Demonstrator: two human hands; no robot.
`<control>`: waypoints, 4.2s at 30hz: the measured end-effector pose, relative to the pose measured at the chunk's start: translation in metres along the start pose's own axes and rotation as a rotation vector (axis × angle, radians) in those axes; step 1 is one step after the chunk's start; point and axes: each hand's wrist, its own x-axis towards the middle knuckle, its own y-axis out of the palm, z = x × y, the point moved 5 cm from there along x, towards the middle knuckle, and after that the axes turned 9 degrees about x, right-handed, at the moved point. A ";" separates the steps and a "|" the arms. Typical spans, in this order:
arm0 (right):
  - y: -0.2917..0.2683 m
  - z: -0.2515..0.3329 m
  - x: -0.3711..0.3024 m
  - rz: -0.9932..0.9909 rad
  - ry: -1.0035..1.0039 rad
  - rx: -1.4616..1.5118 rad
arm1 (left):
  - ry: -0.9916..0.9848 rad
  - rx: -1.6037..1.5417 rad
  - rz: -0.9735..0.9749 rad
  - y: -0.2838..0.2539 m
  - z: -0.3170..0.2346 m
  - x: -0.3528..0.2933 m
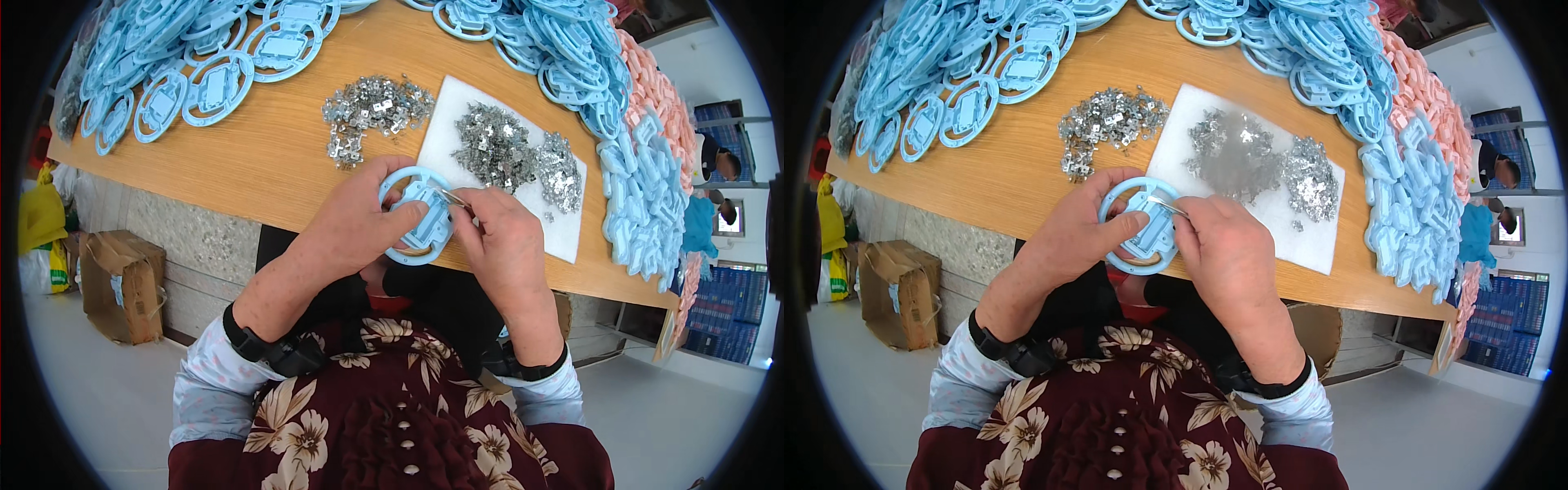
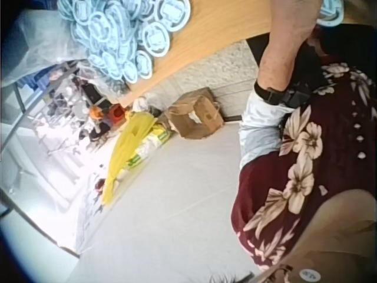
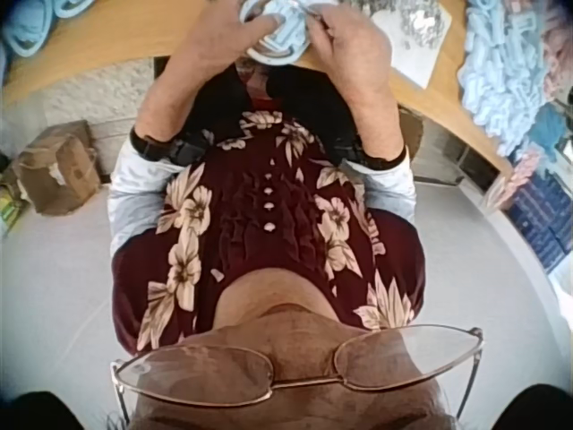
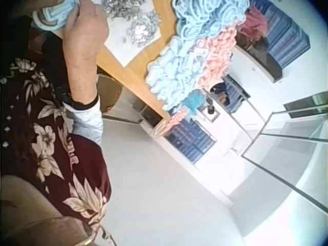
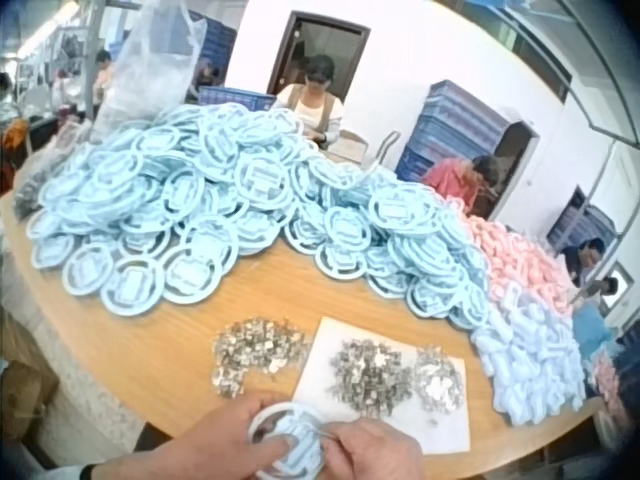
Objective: Deburring and assembling small silver parts onto circular light-blue plastic components.
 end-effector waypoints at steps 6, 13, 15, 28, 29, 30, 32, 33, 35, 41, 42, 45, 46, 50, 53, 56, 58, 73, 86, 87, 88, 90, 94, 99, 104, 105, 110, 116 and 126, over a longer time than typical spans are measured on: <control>-0.005 -0.009 -0.008 -0.072 0.024 0.205 | 0.052 -0.021 0.004 0.002 0.003 0.002; -0.001 -0.017 -0.014 0.047 0.286 0.330 | 0.017 -0.141 0.013 0.000 0.002 0.000; 0.007 -0.028 -0.017 -0.071 0.226 0.547 | -0.009 -0.208 0.043 -0.003 -0.001 -0.001; 0.015 -0.042 -0.025 0.100 0.600 1.242 | 0.450 0.604 -0.139 0.011 -0.035 -0.017; 0.013 -0.040 -0.026 0.103 0.588 1.221 | 0.511 0.763 -0.162 0.014 -0.039 -0.018; 0.012 -0.039 -0.026 0.105 0.575 1.200 | 0.526 0.814 -0.166 0.016 -0.040 -0.018; 0.008 -0.032 -0.026 0.070 0.553 1.178 | 0.556 0.918 -0.177 0.021 -0.040 -0.018; 0.007 -0.029 -0.025 0.053 0.540 1.168 | 0.494 0.743 -0.147 0.019 -0.035 -0.016; 0.006 -0.027 -0.025 -0.017 0.489 1.288 | 0.369 0.398 -0.088 0.014 -0.021 -0.009; 0.013 -0.016 -0.020 -0.221 0.226 0.995 | -0.166 -0.463 0.249 0.024 -0.010 -0.012; 0.013 -0.006 -0.017 -0.230 0.205 0.992 | -0.138 -0.508 0.268 0.026 -0.006 -0.013; 0.023 -0.004 -0.015 -0.220 0.213 0.990 | -0.122 -0.635 0.330 0.028 -0.004 -0.018; 0.026 -0.008 -0.016 -0.190 0.246 1.002 | -0.116 -0.634 0.356 0.029 -0.005 -0.020; 0.029 -0.013 -0.018 -0.115 0.382 1.167 | -0.076 -0.666 0.456 0.029 -0.002 -0.019; 0.026 -0.013 -0.018 -0.107 0.357 1.212 | -0.066 -0.782 0.507 0.031 0.005 -0.018; 0.019 -0.022 -0.022 -0.285 0.202 1.017 | -0.111 -0.878 0.501 0.033 0.015 -0.011; 0.013 -0.022 -0.026 -0.360 0.123 0.783 | -0.120 -0.900 0.476 0.032 0.016 -0.009; 0.011 0.006 -0.026 -0.235 -0.111 0.394 | -0.012 -0.802 0.304 0.020 0.012 -0.014; 0.011 0.007 -0.029 -0.252 -0.177 0.295 | 0.010 -0.682 0.260 0.027 -0.004 -0.017; 0.011 0.008 -0.029 -0.264 -0.191 0.277 | 0.016 -0.687 0.261 0.027 -0.004 -0.017; 0.011 0.008 -0.029 -0.277 -0.205 0.259 | 0.013 -0.706 0.258 0.027 -0.004 -0.016; 0.013 0.007 -0.030 -0.292 -0.222 0.241 | 0.008 -0.743 0.253 0.029 -0.003 -0.015; 0.012 0.011 -0.030 -0.302 -0.283 0.181 | 0.010 -0.749 0.180 0.030 -0.005 -0.013; 0.017 0.013 -0.032 -0.278 -0.310 0.239 | 0.016 -0.883 0.274 0.027 0.000 -0.003; 0.006 0.011 -0.032 -0.254 -0.276 0.369 | 0.071 -1.064 0.450 0.027 -0.001 -0.001; 0.002 0.007 -0.032 -0.278 -0.164 0.482 | 0.067 -1.099 0.473 0.027 0.001 -0.002; 0.000 -0.018 -0.027 -0.254 0.178 0.916 | -0.009 -1.176 0.510 0.032 0.000 -0.006; -0.002 -0.009 -0.022 -0.168 0.103 0.759 | -0.065 -1.136 0.595 0.047 0.010 -0.001; -0.040 -0.045 -0.065 -0.112 0.477 1.000 | -0.132 -0.627 0.607 0.084 -0.011 -0.013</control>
